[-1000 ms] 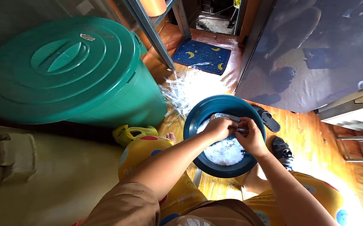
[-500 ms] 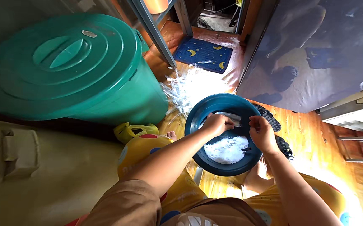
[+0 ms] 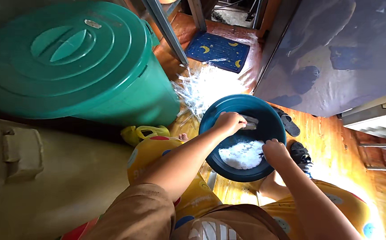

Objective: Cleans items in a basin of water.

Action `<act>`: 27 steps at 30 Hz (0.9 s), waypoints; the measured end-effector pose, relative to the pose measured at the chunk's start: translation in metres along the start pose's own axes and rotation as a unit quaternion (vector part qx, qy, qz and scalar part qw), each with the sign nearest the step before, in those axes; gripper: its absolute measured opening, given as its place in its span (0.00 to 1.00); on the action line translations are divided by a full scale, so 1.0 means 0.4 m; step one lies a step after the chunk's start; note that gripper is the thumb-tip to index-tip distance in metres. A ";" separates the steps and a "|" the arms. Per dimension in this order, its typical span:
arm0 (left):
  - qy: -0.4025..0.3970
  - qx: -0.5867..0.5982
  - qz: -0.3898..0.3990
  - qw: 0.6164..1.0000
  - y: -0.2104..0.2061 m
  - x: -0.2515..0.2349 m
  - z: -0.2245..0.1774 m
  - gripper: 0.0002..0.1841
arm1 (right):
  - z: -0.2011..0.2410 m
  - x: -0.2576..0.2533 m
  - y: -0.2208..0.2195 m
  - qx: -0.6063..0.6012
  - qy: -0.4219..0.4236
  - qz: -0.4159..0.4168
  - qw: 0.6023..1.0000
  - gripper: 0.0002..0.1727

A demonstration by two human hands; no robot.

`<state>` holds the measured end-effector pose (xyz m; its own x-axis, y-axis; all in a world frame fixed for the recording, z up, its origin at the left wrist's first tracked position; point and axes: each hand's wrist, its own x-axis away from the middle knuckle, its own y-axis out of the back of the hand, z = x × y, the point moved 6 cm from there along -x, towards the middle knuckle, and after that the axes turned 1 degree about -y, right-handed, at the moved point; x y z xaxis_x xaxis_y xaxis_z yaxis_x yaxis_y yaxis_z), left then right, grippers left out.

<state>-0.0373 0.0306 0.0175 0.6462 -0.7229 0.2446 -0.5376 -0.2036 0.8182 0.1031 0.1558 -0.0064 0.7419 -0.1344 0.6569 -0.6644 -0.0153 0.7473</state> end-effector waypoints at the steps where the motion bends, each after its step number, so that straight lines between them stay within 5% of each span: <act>1: -0.004 -0.002 -0.002 1.000 0.001 -0.001 0.002 0.12 | -0.005 0.003 0.012 0.002 -0.001 -0.012 1.000 0.14; 8: -0.012 -0.007 0.011 1.000 -0.001 0.001 -0.004 0.12 | -0.027 -0.055 0.026 -0.056 0.000 -0.052 0.997 0.18; 27: -0.008 -0.030 0.079 0.996 -0.036 0.004 0.007 0.13 | 0.078 -0.164 -0.075 -0.034 0.102 0.017 0.994 0.22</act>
<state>-0.0301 0.0306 0.0045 0.5466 -0.7535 0.3653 -0.5986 -0.0465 0.7997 0.0715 0.1342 -0.0749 0.7266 0.0695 0.6836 -0.6870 0.0544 0.7247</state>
